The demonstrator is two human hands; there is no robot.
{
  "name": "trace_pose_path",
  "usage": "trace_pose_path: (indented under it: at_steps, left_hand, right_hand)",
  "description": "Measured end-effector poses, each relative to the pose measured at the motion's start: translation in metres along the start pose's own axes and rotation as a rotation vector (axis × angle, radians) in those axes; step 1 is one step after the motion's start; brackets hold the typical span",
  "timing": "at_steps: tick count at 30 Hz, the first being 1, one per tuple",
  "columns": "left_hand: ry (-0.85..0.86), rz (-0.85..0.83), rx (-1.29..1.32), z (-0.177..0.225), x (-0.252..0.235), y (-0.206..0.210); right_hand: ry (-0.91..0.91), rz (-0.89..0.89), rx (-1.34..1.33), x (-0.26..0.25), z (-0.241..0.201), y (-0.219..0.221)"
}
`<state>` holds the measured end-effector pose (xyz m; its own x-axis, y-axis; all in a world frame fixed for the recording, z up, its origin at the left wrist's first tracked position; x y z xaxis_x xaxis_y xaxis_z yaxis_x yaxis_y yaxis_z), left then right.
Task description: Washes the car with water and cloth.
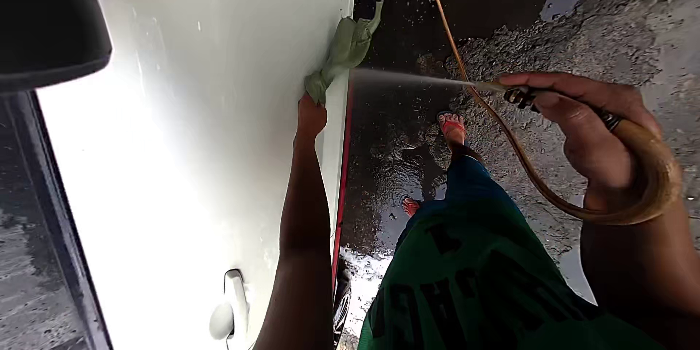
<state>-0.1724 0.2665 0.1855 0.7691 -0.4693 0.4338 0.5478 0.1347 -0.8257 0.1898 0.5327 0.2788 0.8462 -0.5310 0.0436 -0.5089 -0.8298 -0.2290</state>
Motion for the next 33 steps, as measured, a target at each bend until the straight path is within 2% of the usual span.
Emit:
trace_pose_path:
  at_steps: [2, 5, 8, 10, 14, 18, 22, 25, 28, 31, 33]
  left_hand:
    - [-0.101, 0.083, 0.141, -0.015, 0.007, -0.001]
    - [-0.166, 0.174, 0.361, -0.028, 0.015, -0.002]
    - [-0.248, 0.178, 0.444, -0.031, 0.024, -0.003]
    - [-0.268, 0.175, 0.402, -0.031, 0.031, -0.007]
    - [-0.254, 0.155, 0.189, -0.037, 0.042, -0.002]
    - [-0.260, 0.103, 0.109, -0.046, 0.062, 0.006]
    - [-0.173, 0.121, 0.155, -0.074, 0.082, 0.006]
    - [-0.192, 0.160, 0.414, -0.097, 0.113, 0.013]
    - [-0.315, 0.233, 0.877, -0.122, 0.174, 0.040]
    - [-0.440, 0.339, 1.419, -0.139, 0.247, 0.076]
    - [-0.545, 0.589, 1.727, -0.158, 0.294, 0.089]
  right_hand:
    - [-0.060, -0.071, -0.060, -0.012, -0.010, -0.005]
    - [-0.167, -0.211, 0.001, -0.023, -0.018, 0.006]
    - [-0.081, -0.151, -0.002, -0.038, -0.005, -0.004]
    - [-0.048, -0.178, -0.034, -0.044, -0.005, -0.006]
    - [-0.144, -0.341, 0.022, -0.027, -0.002, 0.026]
    - [-0.051, -0.287, -0.006, -0.023, 0.009, 0.026]
    - [-0.155, -0.362, 0.008, 0.004, -0.005, 0.051]
    - [-0.110, -0.284, 0.043, 0.012, 0.001, 0.058]
    - [-0.092, -0.212, -0.014, 0.011, -0.016, 0.043]
    - [-0.258, -0.387, -0.091, 0.024, -0.052, 0.077]
    - [-0.336, -0.581, -0.087, 0.047, -0.069, 0.115]
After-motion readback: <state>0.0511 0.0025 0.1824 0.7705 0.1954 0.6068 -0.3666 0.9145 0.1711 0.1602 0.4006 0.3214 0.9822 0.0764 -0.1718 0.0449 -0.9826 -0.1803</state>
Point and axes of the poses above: each hand's wrist, its own x-axis away from the middle knuckle, its own y-axis out of the palm, z = x × y, the point moved 4 cm from there along -x, towards the middle knuckle, and after that the axes turned 1 degree about -y, right-handed, at the moved point
